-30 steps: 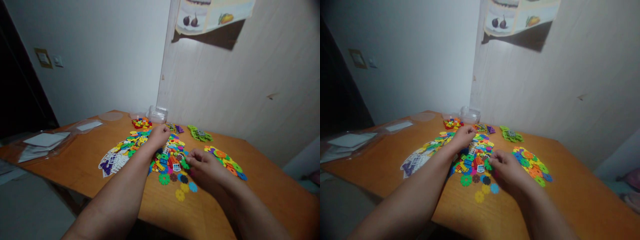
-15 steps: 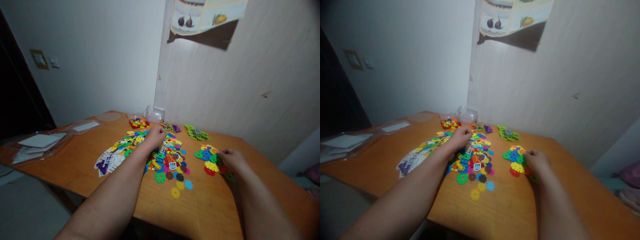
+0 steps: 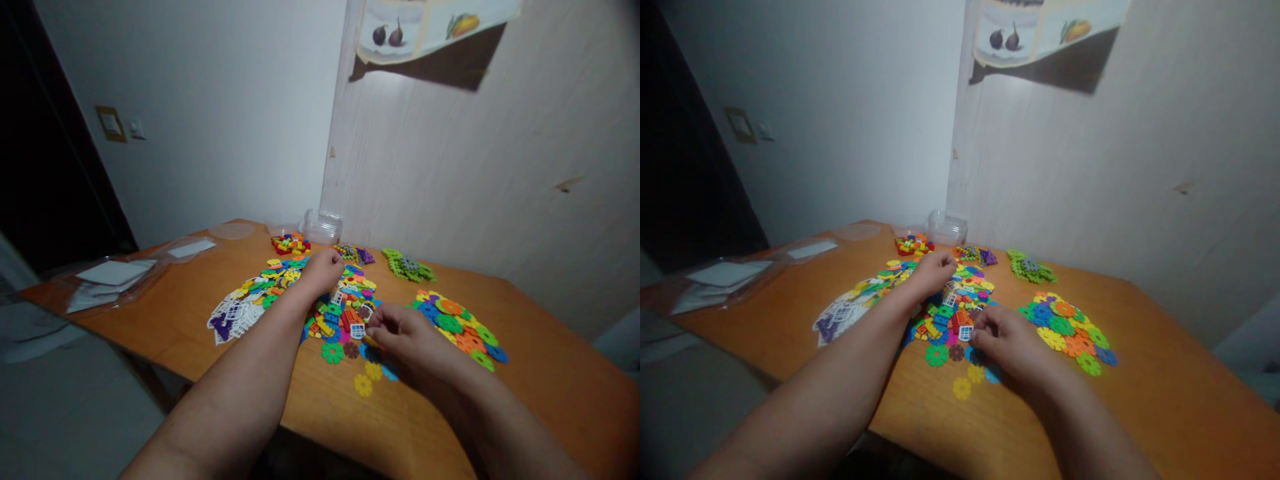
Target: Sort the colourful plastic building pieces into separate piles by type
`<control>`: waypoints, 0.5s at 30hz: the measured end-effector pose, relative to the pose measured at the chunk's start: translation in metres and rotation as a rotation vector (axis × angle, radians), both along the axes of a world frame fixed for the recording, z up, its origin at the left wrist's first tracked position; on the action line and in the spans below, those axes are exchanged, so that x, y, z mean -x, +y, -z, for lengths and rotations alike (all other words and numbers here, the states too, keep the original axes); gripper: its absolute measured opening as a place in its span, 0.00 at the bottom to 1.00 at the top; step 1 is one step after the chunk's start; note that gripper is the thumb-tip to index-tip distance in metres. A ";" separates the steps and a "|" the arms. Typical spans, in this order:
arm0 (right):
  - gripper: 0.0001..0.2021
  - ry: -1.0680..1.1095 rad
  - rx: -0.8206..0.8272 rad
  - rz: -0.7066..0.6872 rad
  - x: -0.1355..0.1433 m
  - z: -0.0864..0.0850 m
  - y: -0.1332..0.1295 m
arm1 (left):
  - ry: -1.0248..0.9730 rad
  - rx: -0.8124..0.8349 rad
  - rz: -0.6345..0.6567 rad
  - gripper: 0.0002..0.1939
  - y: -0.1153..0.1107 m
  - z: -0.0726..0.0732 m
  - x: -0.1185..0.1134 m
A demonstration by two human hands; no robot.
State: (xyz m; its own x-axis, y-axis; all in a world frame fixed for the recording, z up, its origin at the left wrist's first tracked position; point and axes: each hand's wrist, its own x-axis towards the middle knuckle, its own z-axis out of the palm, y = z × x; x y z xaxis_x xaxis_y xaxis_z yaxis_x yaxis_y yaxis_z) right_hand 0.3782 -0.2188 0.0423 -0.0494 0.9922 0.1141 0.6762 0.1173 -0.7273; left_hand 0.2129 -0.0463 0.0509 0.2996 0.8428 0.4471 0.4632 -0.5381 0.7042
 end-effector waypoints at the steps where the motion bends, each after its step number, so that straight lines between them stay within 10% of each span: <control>1: 0.07 -0.067 0.012 -0.059 0.008 0.001 -0.002 | 0.001 0.001 -0.002 0.06 0.000 0.000 0.000; 15: 0.17 -0.644 -0.030 0.057 0.069 0.003 -0.007 | 0.015 0.013 -0.020 0.07 0.004 0.002 -0.003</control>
State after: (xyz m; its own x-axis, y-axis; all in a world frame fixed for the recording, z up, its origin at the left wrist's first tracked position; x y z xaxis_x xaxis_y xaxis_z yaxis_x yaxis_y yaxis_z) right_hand 0.3088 -0.2254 0.0398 -0.0648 0.9921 0.1072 0.9818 0.0826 -0.1711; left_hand 0.2156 -0.0427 0.0486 0.2889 0.8547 0.4313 0.4842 -0.5191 0.7043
